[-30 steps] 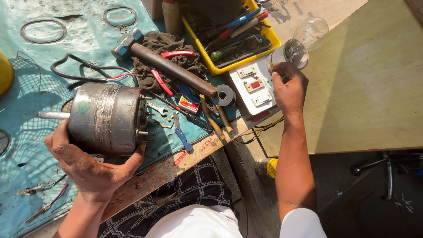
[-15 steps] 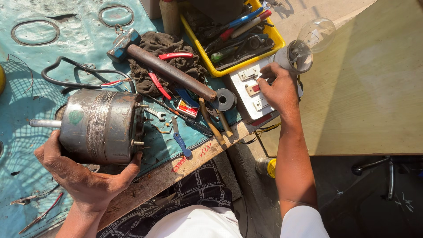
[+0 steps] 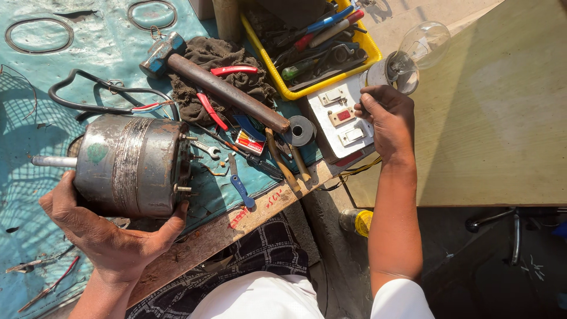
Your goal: The person works on an electric motor at an outdoor workbench, holding the motor housing and prying at its end with a small tool, then tapping the motor shaft with a hammer to seat or free a component. They continue manipulating the motor's shaft and housing by hand and with a screwdriver-like tool throughout the clip.
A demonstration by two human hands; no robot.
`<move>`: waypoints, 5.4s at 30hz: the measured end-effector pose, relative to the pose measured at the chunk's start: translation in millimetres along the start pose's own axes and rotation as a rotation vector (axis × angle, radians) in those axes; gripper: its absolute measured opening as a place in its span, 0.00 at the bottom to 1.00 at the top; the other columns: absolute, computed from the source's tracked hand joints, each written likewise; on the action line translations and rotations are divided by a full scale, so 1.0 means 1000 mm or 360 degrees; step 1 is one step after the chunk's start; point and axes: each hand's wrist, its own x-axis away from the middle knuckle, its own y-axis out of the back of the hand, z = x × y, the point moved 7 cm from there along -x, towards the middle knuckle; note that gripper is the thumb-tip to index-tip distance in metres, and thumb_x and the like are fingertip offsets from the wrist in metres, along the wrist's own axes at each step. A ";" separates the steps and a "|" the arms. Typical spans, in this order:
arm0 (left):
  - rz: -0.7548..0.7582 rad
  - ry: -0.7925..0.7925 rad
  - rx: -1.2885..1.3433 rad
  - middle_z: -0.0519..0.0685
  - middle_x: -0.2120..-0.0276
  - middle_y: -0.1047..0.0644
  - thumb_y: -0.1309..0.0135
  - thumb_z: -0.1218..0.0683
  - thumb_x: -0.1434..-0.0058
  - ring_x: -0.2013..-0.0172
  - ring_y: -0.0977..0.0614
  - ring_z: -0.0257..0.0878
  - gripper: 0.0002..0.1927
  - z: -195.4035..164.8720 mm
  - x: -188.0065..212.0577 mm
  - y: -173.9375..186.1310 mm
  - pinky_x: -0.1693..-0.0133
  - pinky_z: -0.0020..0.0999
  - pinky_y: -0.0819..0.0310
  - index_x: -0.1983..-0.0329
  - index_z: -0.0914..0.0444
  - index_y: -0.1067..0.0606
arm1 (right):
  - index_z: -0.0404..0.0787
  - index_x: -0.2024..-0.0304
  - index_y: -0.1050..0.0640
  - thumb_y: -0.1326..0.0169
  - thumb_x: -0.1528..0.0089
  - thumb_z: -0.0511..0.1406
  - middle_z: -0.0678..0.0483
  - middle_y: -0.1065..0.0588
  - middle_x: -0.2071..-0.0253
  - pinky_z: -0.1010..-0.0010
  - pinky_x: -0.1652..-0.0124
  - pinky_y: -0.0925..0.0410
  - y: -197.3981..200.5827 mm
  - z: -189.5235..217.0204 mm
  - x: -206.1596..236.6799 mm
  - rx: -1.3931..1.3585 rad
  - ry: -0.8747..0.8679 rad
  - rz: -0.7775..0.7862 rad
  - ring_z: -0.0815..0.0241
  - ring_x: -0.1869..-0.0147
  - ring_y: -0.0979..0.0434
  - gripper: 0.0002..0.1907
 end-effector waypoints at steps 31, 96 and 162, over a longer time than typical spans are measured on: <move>-0.0191 -0.0052 0.0088 0.61 0.45 0.34 0.26 0.35 0.57 0.47 0.27 0.56 0.63 -0.007 -0.015 -0.002 0.45 0.51 0.27 0.29 0.70 0.47 | 0.31 0.51 0.24 0.45 0.28 0.28 0.49 0.24 0.53 0.73 0.51 0.29 -0.199 0.016 0.169 -0.0875 0.0201 0.0534 0.64 0.54 0.24 0.05; -0.0209 -0.0051 0.0094 0.63 0.45 0.34 0.28 0.35 0.57 0.46 0.27 0.59 0.62 -0.007 -0.020 -0.004 0.43 0.52 0.28 0.30 0.72 0.45 | 0.33 0.50 0.26 0.55 0.25 0.38 0.55 0.26 0.58 0.75 0.54 0.31 -0.245 0.024 0.166 -0.0265 0.0580 0.0678 0.67 0.57 0.26 0.13; -0.0275 -0.0138 0.0046 0.63 0.46 0.33 0.32 0.30 0.55 0.46 0.26 0.58 0.64 -0.003 -0.021 0.000 0.42 0.54 0.30 0.29 0.74 0.46 | 0.34 0.64 0.31 0.55 0.24 0.31 0.46 0.34 0.72 0.59 0.68 0.41 -0.270 0.048 0.176 0.0832 0.1553 0.0205 0.49 0.71 0.32 0.13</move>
